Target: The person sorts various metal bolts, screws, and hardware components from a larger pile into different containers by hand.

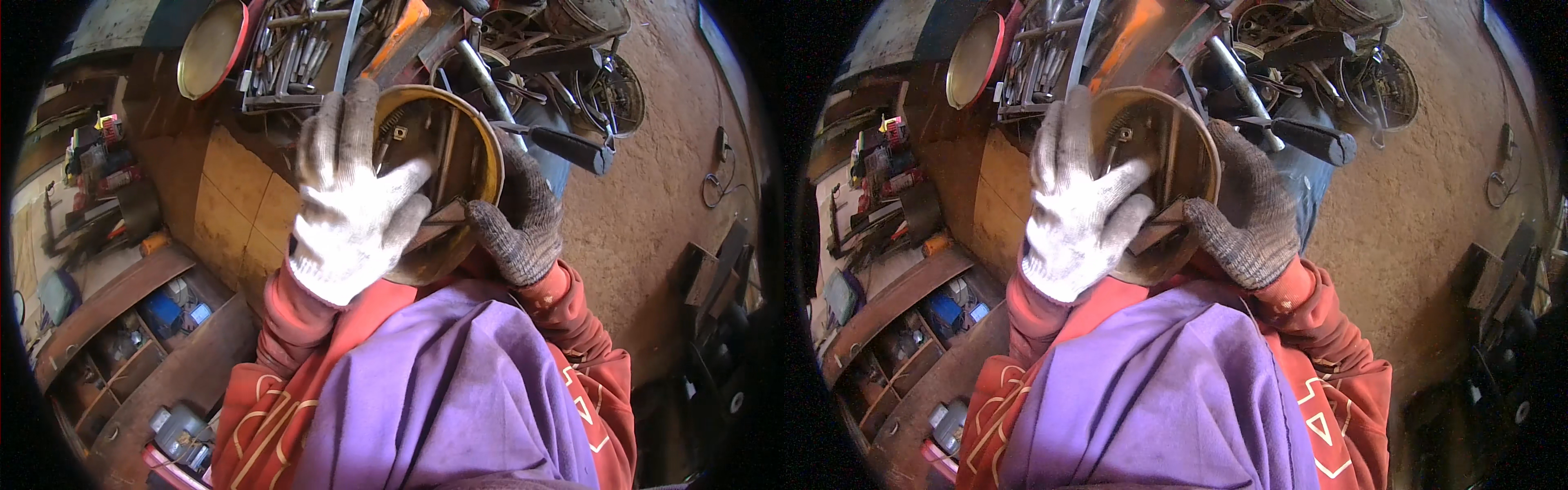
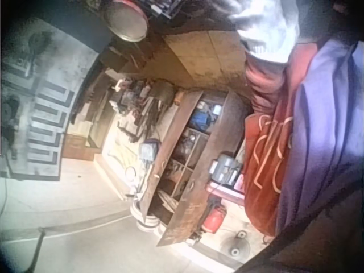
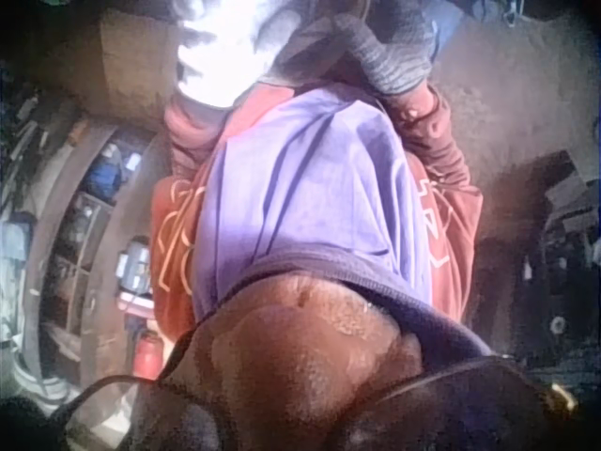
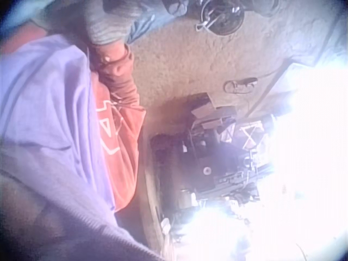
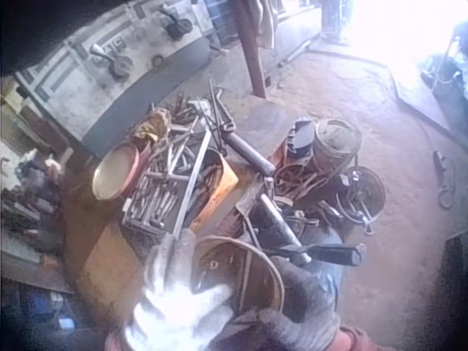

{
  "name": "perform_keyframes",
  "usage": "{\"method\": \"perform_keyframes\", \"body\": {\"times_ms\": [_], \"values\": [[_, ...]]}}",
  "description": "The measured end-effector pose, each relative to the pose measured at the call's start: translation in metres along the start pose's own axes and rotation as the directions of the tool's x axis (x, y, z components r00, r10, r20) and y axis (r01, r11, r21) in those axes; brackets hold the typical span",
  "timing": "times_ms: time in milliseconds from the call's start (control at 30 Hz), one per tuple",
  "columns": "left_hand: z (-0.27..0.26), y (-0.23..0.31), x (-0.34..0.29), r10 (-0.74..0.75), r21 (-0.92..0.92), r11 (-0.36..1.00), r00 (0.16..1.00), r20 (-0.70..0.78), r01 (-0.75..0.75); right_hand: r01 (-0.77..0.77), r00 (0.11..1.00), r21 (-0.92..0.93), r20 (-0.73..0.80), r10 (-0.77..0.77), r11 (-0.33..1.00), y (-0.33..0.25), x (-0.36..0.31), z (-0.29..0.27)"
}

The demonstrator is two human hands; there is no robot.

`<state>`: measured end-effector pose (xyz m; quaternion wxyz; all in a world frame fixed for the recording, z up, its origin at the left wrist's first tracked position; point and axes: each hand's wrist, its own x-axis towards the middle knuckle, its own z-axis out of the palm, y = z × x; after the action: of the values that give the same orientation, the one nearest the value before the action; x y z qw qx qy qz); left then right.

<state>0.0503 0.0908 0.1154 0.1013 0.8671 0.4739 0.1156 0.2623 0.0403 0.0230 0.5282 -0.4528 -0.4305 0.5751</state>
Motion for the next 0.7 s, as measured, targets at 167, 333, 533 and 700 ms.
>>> {"method": "perform_keyframes", "body": {"times_ms": [167,333,533,700], "values": [[-0.003,-0.01,0.001,0.025,-0.075,0.997,0.999,0.031,-0.023,-0.033,0.999,-0.036,-0.018,0.032,0.999,0.003,-0.005,0.0],[0.014,-0.011,-0.007,-0.067,-0.022,0.997,0.997,0.03,0.068,0.014,1.0,-0.155,0.023,-0.01,0.988,0.007,-0.004,-0.001],[0.018,-0.005,-0.009,-0.106,0.147,0.985,0.985,0.135,0.086,0.008,1.0,-0.078,0.018,-0.007,0.997,0.007,-0.008,0.003],[0.023,-0.005,-0.015,-0.078,0.153,0.986,0.99,0.12,0.059,0.014,0.997,-0.173,0.08,-0.001,0.985,0.002,-0.007,0.0]]}}
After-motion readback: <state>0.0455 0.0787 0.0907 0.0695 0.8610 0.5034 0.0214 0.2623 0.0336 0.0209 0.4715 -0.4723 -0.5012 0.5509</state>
